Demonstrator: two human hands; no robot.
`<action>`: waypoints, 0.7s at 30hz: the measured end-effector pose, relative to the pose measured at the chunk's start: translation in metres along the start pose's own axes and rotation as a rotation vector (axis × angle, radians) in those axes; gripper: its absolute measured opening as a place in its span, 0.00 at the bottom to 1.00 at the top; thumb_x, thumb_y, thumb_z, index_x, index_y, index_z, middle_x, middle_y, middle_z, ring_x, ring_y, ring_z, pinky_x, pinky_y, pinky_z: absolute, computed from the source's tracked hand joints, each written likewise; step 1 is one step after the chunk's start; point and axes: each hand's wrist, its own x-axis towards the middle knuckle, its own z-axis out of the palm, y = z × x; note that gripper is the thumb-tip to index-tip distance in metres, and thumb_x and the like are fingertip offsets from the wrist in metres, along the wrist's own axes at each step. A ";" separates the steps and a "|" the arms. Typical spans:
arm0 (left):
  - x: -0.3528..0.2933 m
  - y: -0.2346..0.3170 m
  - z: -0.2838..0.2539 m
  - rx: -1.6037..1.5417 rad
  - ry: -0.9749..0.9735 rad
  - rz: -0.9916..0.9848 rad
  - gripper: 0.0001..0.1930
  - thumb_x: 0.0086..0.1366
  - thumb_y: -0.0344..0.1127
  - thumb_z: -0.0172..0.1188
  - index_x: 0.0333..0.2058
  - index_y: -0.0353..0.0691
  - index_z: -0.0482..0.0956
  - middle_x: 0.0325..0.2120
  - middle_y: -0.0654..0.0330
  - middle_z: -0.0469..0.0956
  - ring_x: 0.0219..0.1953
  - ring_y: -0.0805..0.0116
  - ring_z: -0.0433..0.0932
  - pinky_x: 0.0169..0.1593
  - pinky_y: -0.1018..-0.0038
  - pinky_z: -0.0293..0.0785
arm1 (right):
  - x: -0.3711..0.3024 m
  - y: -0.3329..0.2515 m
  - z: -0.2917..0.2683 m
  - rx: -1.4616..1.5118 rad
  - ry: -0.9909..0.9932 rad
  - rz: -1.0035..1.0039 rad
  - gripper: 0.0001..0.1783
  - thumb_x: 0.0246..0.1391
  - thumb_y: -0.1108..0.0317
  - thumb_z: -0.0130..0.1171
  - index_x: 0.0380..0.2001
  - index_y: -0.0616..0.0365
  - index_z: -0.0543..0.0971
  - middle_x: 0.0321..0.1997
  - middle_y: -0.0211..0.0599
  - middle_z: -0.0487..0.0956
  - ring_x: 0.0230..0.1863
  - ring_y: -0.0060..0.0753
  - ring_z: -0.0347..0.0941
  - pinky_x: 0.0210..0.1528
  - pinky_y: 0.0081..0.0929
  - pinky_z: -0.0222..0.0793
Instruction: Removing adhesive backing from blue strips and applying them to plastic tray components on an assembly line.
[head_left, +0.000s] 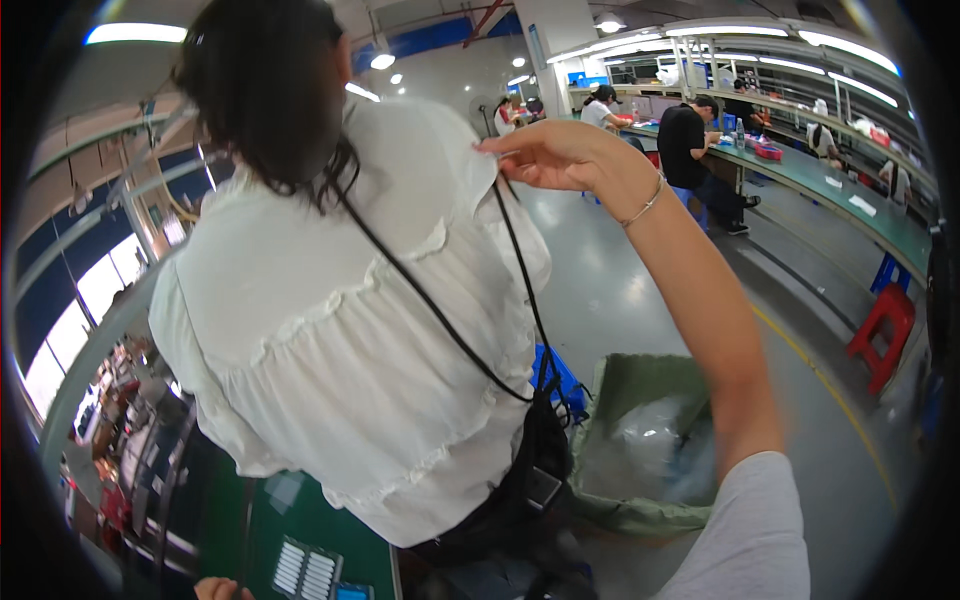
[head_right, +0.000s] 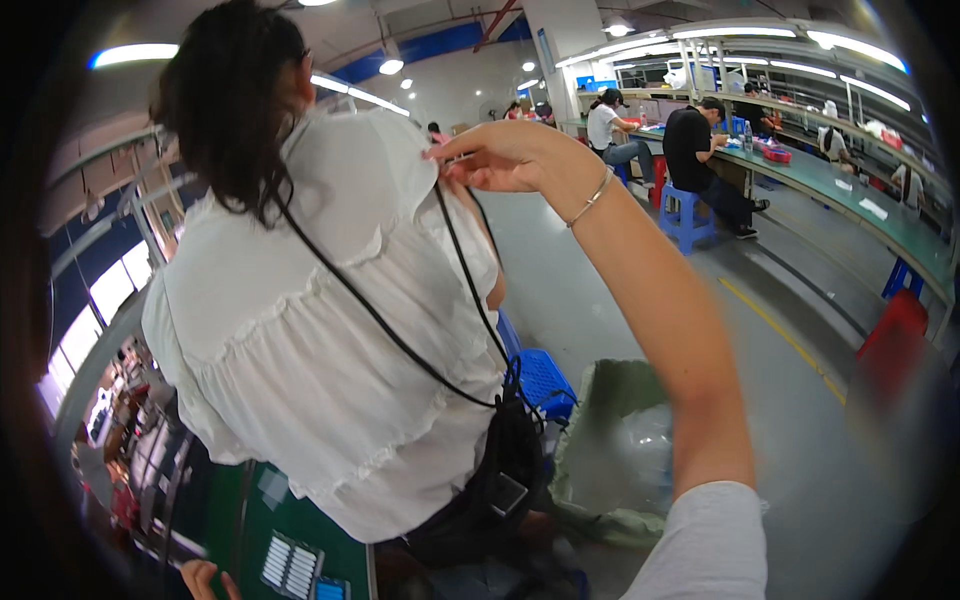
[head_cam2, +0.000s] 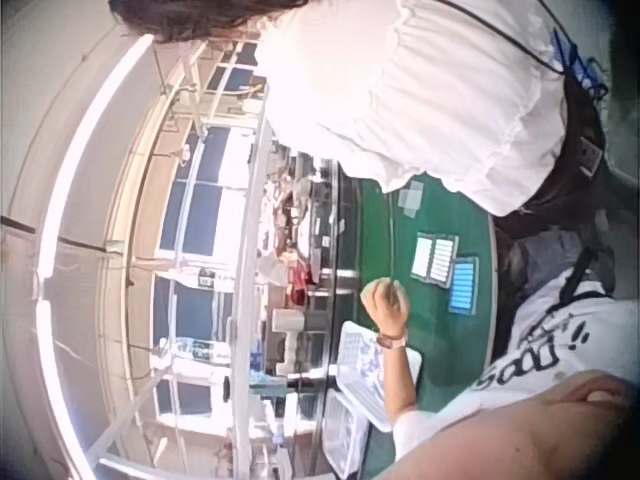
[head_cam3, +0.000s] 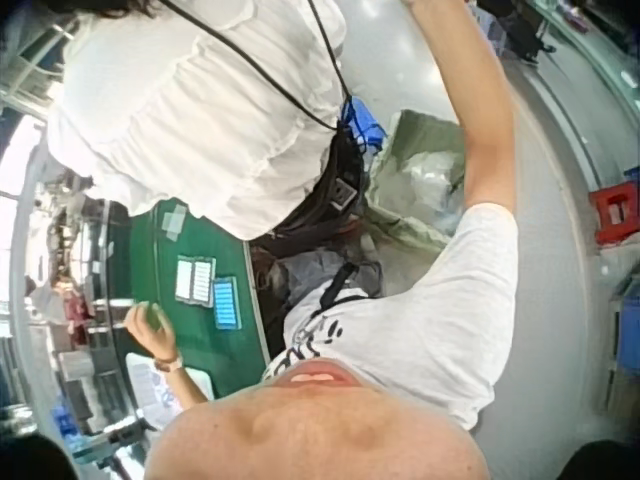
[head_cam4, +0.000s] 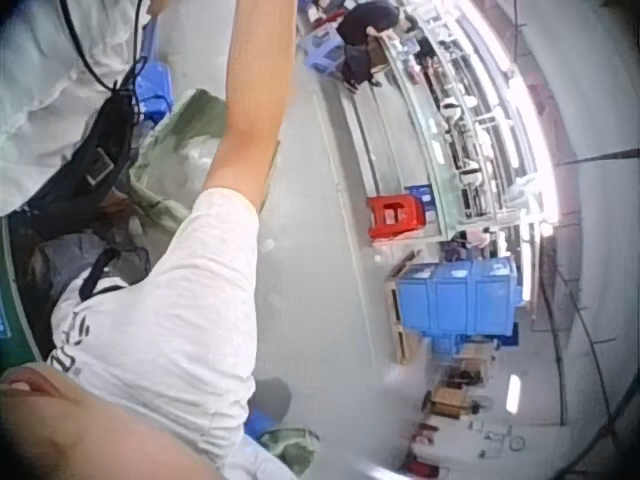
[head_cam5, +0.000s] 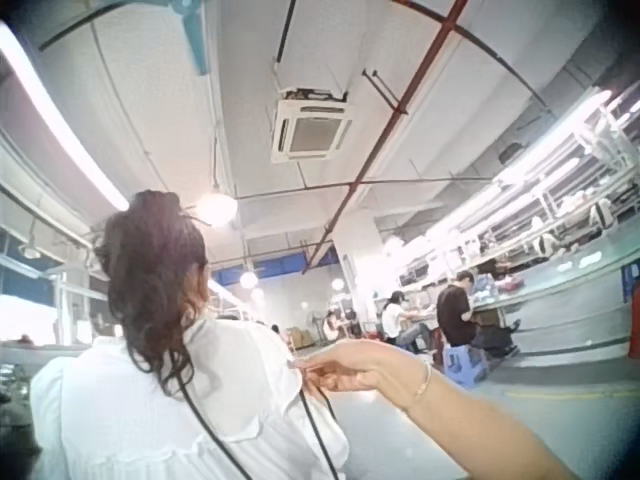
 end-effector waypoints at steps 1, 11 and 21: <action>-0.001 0.000 -0.004 0.009 0.001 -0.008 0.11 0.57 0.23 0.61 0.40 0.34 0.75 0.37 0.51 0.74 0.41 0.53 0.72 0.46 0.63 0.69 | 0.003 0.007 0.000 0.085 -0.067 -0.054 0.11 0.53 0.72 0.61 0.39 0.68 0.79 0.34 0.34 0.77 0.30 0.18 0.70 0.22 0.10 0.64; -0.012 -0.012 -0.014 0.020 -0.006 -0.049 0.13 0.56 0.22 0.61 0.41 0.35 0.74 0.38 0.51 0.74 0.41 0.53 0.72 0.45 0.63 0.69 | -0.028 0.030 -0.008 0.368 -0.006 -0.079 0.09 0.55 0.74 0.59 0.34 0.71 0.73 0.30 0.35 0.69 0.26 0.16 0.62 0.22 0.09 0.58; 0.182 0.067 -0.023 -0.107 0.054 0.683 0.20 0.47 0.32 0.65 0.40 0.33 0.74 0.38 0.49 0.72 0.36 0.48 0.71 0.39 0.56 0.68 | -0.042 0.036 0.000 0.261 -0.020 0.010 0.14 0.57 0.60 0.59 0.33 0.62 0.74 0.32 0.36 0.75 0.28 0.20 0.71 0.18 0.12 0.56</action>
